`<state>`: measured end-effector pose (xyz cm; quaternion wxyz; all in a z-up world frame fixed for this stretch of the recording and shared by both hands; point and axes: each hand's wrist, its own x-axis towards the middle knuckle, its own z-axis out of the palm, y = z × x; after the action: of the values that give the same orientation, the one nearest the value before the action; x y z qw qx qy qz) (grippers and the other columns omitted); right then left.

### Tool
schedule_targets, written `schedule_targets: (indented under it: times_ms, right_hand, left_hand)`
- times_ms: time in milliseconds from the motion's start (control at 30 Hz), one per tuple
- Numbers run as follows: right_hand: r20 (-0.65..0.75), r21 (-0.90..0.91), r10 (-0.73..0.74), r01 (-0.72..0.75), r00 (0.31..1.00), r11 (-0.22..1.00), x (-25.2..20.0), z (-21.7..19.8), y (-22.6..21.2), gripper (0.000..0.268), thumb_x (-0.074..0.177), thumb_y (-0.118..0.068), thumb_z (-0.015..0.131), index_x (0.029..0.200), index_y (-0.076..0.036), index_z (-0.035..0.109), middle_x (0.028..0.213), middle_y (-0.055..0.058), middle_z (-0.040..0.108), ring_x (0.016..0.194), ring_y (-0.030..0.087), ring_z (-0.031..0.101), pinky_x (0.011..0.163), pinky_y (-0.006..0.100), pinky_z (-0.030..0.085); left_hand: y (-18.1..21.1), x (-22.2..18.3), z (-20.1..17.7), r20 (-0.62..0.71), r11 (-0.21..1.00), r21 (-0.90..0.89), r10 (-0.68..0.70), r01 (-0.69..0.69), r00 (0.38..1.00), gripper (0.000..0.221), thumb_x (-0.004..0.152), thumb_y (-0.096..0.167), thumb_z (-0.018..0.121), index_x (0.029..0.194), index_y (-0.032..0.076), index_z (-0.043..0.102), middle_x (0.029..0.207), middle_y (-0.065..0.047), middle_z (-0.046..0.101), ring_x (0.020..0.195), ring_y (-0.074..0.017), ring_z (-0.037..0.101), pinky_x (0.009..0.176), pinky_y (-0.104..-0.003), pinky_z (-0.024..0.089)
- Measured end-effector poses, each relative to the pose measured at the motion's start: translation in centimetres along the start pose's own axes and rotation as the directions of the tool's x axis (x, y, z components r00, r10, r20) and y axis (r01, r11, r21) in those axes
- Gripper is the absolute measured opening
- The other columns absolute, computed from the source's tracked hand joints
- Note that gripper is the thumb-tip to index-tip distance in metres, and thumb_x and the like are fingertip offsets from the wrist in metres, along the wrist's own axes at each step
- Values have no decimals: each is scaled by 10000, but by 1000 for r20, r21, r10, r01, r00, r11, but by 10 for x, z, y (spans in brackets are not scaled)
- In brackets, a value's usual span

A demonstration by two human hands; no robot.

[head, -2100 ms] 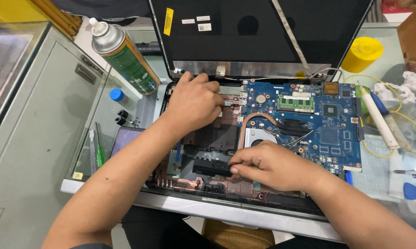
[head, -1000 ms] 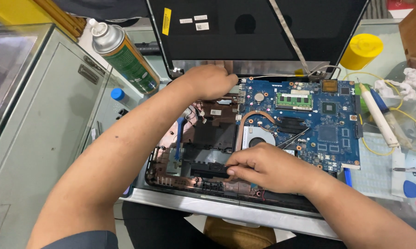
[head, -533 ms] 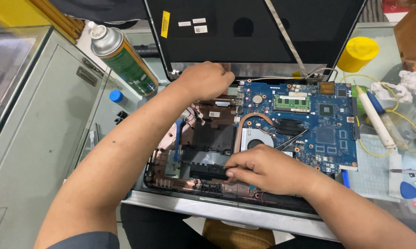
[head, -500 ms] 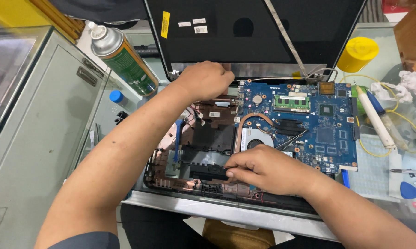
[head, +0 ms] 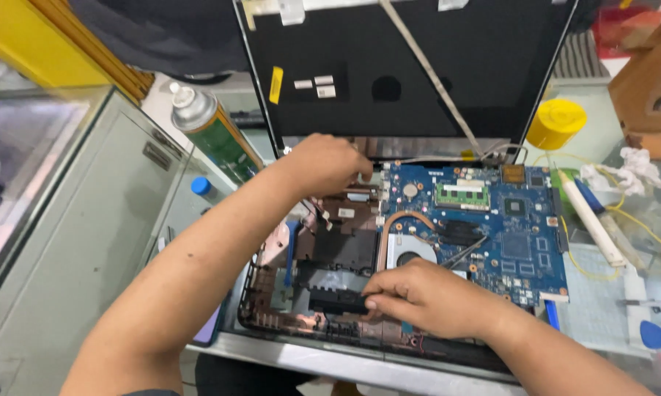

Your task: Cleaning internal laptop components with a brush and spray before reassembling the motherboard and speakers.

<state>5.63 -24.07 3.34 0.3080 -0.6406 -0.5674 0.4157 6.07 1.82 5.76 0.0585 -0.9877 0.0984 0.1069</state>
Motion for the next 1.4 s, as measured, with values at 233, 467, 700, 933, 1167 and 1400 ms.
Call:
schedule_targets:
  times_ms: [233, 467, 700, 933, 1167, 1400]
  right_hand:
    - [20, 76, 162, -163, 987, 984, -1, -5, -9, 250, 1021, -308, 623, 1006, -203, 849, 640, 0, 643, 564, 142, 545, 596, 285, 392]
    - [64, 132, 161, -169, 985, 977, 5, -4, 4, 238, 996, -315, 617, 1061, -194, 811, 966, -52, 866, 811, 109, 771, 708, 281, 557]
    - [54, 98, 43, -48, 998, 994, 9, -1, 27, 248, 993, -339, 641, 1118, -202, 806, 1008, -25, 848, 893, 138, 819, 742, 305, 619]
    - [60, 62, 35, -38, 998, 997, 9, -4, 25, 268, 1016, -364, 595, 1097, -210, 799, 943, -35, 820, 798, 115, 776, 649, 291, 561]
    - [3, 127, 82, -81, 997, 989, 5, -2, 20, 262, 973, -331, 631, 1103, -199, 817, 983, -38, 868, 843, 146, 819, 718, 311, 602]
    - [-75, 138, 232, -221, 970, 965, 4, 3, 21, 271, 903, -344, 669, 975, -216, 897, 848, -43, 943, 761, 122, 885, 654, 305, 645]
  left_hand:
    - [-16, 2, 16, -56, 999, -35, 24, -26, 998, 167, 945, 214, 633, 1030, 235, 775, 938, -58, 779, 823, -353, 723, 638, -491, 557]
    - [-31, 2, 34, -218, 957, 85, 289, -277, 932, 344, 894, 43, 646, 1124, 267, 772, 1087, -62, 616, 894, -304, 658, 467, -491, 525]
    - [-41, 10, 34, -186, 917, 90, 398, -387, 898, 258, 878, 64, 698, 1041, 241, 788, 988, -19, 687, 729, -293, 690, 415, -449, 493]
    - [-42, 14, 39, -176, 896, 142, 441, -421, 880, 139, 881, 49, 724, 968, 153, 755, 996, -34, 708, 748, -283, 720, 423, -427, 531]
    - [-28, -27, -4, -431, 957, 52, 280, -285, 858, 50, 962, 126, 611, 993, 132, 650, 1067, -64, 614, 706, -259, 639, 393, -408, 476]
    - [57, -145, -60, -759, 788, -478, -149, -387, 633, 101, 980, -68, 561, 998, 27, 587, 909, -88, 620, 734, -189, 575, 590, -275, 499]
